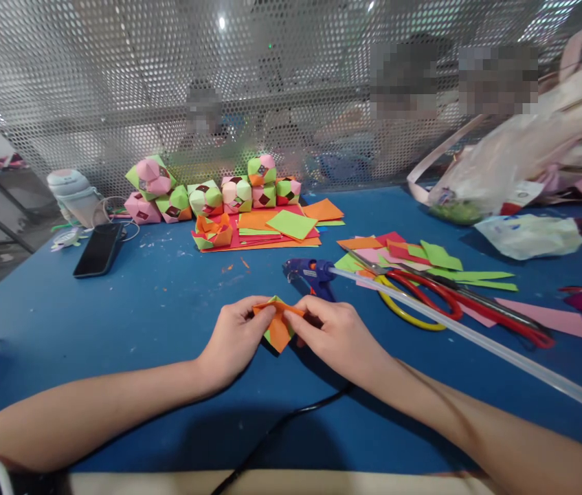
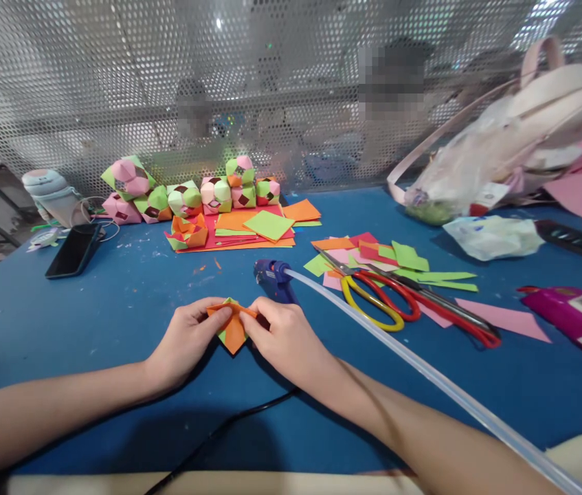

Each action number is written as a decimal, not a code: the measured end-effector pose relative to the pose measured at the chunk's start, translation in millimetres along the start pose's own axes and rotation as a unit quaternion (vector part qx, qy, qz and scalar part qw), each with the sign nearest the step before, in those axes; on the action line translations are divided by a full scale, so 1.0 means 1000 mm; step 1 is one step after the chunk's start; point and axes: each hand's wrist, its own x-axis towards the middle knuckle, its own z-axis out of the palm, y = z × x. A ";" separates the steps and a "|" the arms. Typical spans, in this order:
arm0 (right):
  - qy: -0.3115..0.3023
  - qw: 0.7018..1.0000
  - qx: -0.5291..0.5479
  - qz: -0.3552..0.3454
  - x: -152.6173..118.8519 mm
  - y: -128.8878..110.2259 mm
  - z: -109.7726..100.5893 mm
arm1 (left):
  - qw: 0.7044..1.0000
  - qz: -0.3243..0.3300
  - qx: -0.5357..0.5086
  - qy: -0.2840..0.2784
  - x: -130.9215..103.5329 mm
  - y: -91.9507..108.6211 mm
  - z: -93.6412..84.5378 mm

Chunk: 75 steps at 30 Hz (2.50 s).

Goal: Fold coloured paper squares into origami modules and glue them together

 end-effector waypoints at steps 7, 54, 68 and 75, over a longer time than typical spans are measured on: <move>-0.007 1.000 0.026 -0.006 -0.002 -0.006 -0.012 | 0.997 -0.029 -0.074 0.011 0.006 -0.005 -0.002; 0.011 0.975 -0.208 -0.079 -0.005 0.018 -0.024 | 0.988 0.065 0.136 0.035 0.034 -0.020 -0.022; 0.006 0.967 -0.244 -0.079 -0.006 0.013 -0.022 | 0.985 0.086 0.145 0.032 0.035 -0.024 -0.021; 0.006 0.970 -0.236 -0.053 -0.006 0.012 -0.024 | 0.982 0.092 0.160 0.031 0.036 -0.024 -0.021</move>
